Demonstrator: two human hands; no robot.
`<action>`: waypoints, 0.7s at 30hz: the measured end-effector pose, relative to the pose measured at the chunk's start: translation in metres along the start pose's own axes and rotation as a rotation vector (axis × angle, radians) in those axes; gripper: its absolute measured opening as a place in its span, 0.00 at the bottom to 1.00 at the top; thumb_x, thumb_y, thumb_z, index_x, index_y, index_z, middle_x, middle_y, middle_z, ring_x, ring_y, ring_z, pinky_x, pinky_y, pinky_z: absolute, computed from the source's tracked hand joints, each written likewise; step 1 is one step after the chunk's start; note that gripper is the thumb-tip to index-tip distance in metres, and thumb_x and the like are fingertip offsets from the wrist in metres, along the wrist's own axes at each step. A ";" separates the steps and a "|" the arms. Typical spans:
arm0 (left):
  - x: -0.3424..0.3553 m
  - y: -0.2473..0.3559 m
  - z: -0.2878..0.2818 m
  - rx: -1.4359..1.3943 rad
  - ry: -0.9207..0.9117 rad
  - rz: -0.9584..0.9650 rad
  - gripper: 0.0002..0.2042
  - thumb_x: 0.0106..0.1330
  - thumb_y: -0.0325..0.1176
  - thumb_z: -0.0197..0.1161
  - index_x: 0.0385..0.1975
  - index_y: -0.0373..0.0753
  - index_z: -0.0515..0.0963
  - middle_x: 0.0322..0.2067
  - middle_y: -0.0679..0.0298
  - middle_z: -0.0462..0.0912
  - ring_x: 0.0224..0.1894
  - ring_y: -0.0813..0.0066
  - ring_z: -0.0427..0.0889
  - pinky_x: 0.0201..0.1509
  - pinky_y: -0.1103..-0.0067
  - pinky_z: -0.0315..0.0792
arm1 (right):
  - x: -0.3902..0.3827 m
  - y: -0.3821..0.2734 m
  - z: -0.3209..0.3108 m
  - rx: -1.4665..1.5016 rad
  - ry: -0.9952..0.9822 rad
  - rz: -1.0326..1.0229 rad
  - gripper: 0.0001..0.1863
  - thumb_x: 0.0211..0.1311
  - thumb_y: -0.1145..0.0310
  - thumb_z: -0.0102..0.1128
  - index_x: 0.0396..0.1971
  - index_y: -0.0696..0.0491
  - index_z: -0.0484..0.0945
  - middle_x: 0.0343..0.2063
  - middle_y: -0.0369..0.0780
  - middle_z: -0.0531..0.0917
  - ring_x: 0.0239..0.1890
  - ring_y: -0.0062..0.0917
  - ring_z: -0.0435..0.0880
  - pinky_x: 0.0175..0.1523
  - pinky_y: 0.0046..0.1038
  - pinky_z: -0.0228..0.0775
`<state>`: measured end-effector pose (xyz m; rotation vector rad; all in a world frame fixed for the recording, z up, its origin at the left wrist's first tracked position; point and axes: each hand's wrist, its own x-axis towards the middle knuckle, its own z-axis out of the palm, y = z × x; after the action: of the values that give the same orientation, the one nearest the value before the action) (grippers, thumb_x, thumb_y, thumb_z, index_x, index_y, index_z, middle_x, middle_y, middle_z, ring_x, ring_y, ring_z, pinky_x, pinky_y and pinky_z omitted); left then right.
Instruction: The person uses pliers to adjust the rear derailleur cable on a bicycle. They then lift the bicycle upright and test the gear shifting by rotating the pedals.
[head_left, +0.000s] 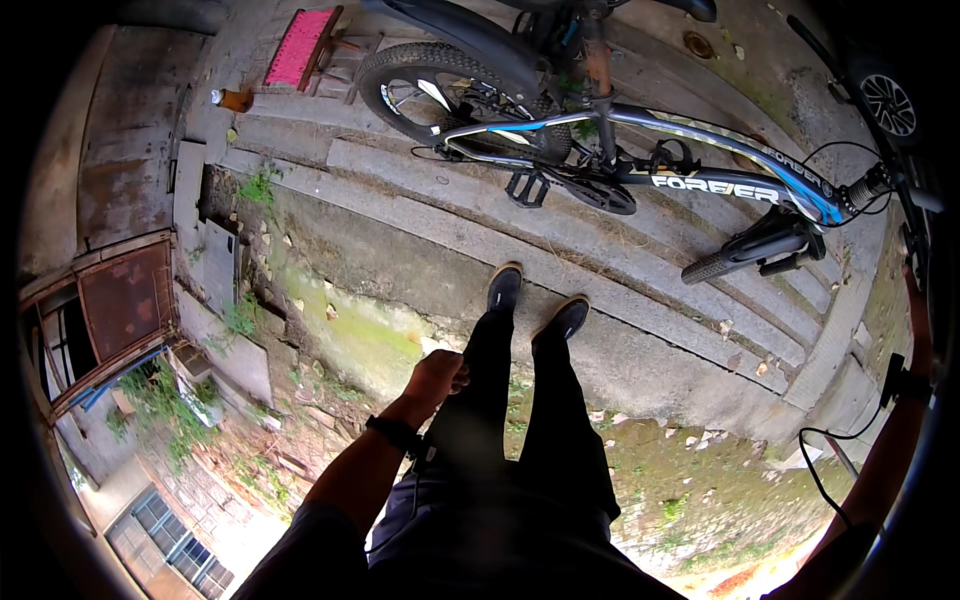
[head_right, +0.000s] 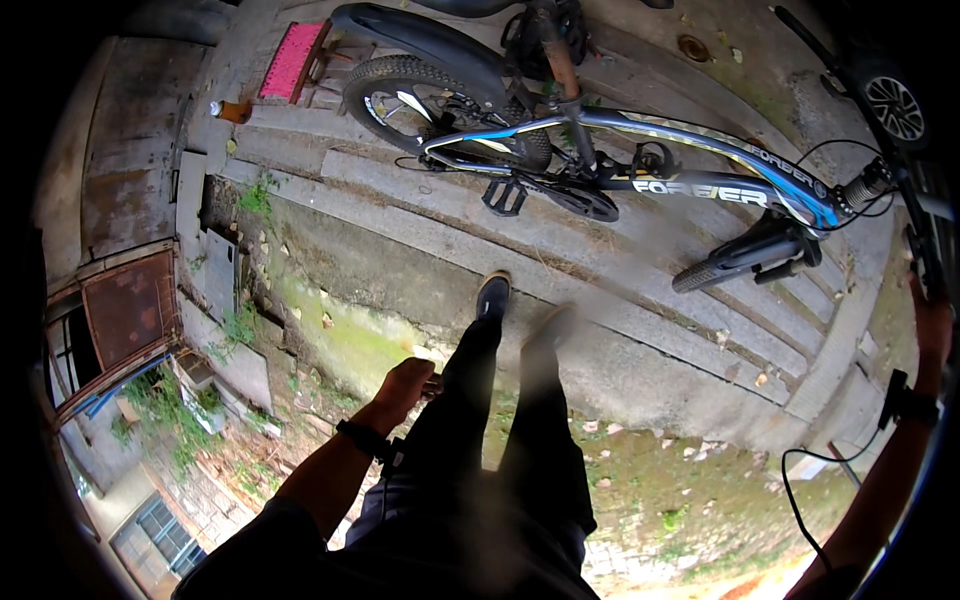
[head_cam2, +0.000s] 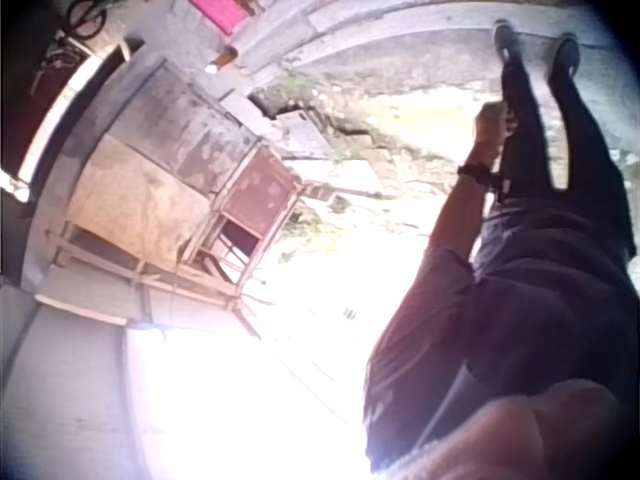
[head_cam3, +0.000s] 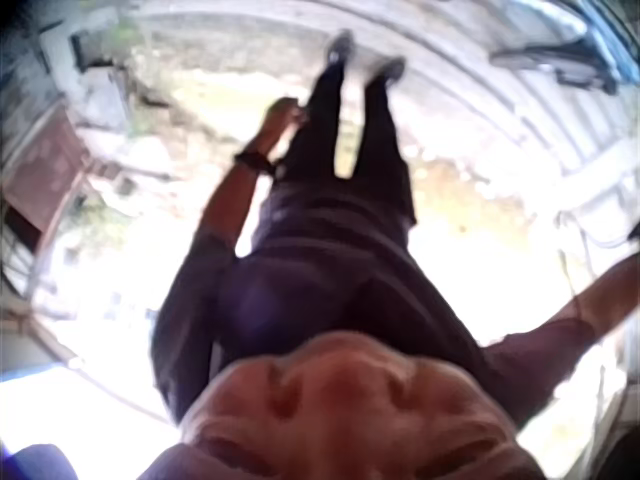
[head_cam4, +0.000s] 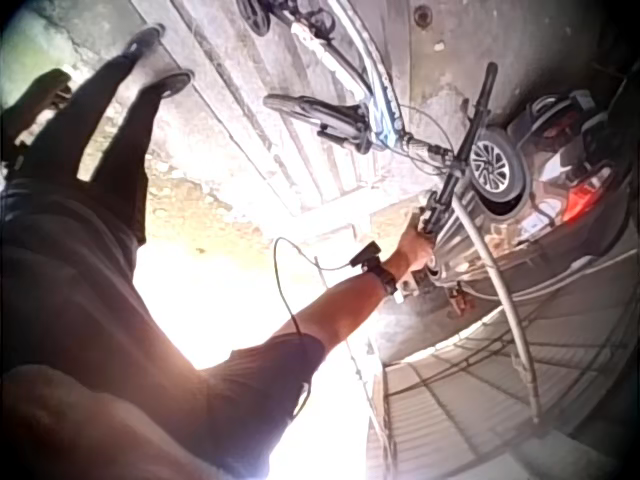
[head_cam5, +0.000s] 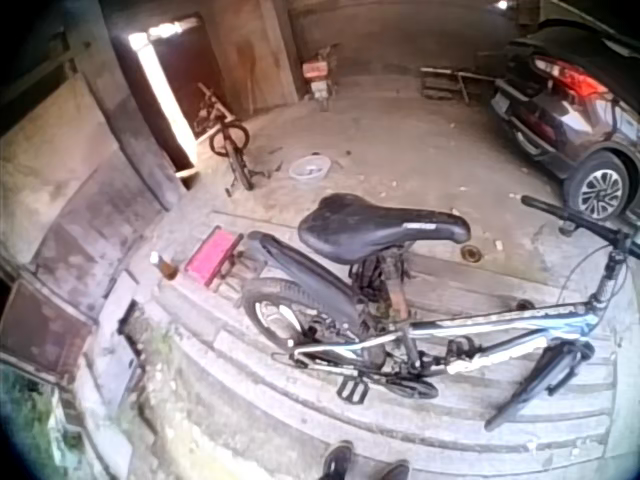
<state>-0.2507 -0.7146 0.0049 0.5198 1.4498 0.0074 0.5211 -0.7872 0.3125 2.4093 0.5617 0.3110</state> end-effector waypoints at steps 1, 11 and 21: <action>0.001 -0.001 0.000 -0.004 0.000 -0.005 0.15 0.72 0.43 0.56 0.41 0.36 0.75 0.33 0.62 0.82 0.32 0.73 0.82 0.35 0.76 0.76 | -0.003 0.000 -0.002 0.003 0.003 -0.001 0.50 0.48 0.24 0.59 0.48 0.62 0.81 0.42 0.53 0.85 0.43 0.48 0.86 0.45 0.46 0.79; 0.004 0.159 0.008 -0.041 0.098 0.302 0.21 0.73 0.47 0.55 0.53 0.35 0.71 0.46 0.54 0.83 0.44 0.63 0.85 0.45 0.71 0.77 | -0.042 -0.011 -0.032 -0.057 0.001 0.027 0.46 0.51 0.23 0.53 0.42 0.57 0.86 0.35 0.51 0.87 0.39 0.42 0.88 0.45 0.42 0.79; -0.037 0.472 0.073 0.056 0.093 1.096 0.32 0.73 0.52 0.56 0.66 0.32 0.63 0.58 0.50 0.77 0.60 0.61 0.76 0.64 0.68 0.67 | -0.035 0.006 0.010 0.094 -0.012 0.030 0.39 0.58 0.31 0.55 0.53 0.52 0.80 0.45 0.50 0.84 0.46 0.44 0.85 0.47 0.43 0.77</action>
<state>-0.0444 -0.3309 0.2032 1.3130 1.0964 0.8651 0.4961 -0.8128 0.3052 2.5104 0.5457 0.2887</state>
